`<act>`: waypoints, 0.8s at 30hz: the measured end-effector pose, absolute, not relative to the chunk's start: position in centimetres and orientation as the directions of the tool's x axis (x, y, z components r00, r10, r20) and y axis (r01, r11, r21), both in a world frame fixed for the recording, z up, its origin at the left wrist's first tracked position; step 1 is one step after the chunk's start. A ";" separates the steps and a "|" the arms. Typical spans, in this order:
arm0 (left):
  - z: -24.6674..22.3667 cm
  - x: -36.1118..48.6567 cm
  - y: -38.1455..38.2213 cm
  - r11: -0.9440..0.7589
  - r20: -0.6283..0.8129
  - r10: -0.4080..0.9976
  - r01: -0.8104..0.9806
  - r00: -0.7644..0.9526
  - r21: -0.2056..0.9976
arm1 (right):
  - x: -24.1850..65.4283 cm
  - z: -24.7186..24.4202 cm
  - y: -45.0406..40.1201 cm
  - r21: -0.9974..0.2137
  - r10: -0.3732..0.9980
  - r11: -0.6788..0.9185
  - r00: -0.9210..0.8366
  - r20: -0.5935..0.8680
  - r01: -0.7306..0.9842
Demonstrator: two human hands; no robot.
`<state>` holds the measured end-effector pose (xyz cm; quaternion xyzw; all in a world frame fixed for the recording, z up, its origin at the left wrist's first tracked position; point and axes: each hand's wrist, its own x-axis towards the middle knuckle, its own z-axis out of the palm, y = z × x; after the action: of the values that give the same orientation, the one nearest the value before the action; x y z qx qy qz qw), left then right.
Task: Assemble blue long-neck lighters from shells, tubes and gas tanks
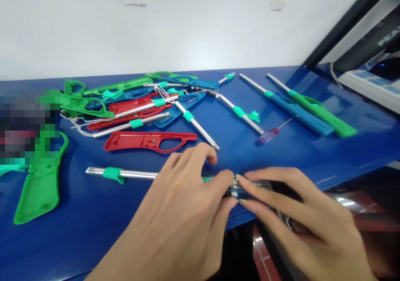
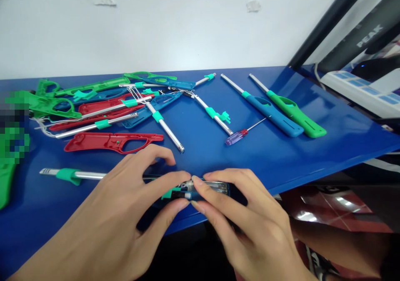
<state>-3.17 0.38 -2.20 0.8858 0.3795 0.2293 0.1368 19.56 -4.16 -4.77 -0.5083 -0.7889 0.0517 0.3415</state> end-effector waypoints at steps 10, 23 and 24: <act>-2.4 -3.2 0.4 -0.626 0.240 0.768 0.617 0.594 0.477 | 19.7 -4.8 -4.3 -0.454 0.834 0.505 -0.278 0.477 0.734; -3.4 -3.2 0.4 -0.669 0.326 0.742 0.623 0.585 0.405 | 19.5 -4.7 -4.1 -0.412 0.847 0.475 -0.278 0.452 0.777; -3.4 -3.2 0.4 -0.668 0.331 0.744 0.624 0.581 0.405 | 19.5 -4.7 -4.0 -0.422 0.853 0.465 -0.266 0.449 0.778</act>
<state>-3.23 0.39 -3.44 0.8805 0.3883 0.2422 0.1234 19.51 -4.05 -4.72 -0.5139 -0.7934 0.0584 0.3209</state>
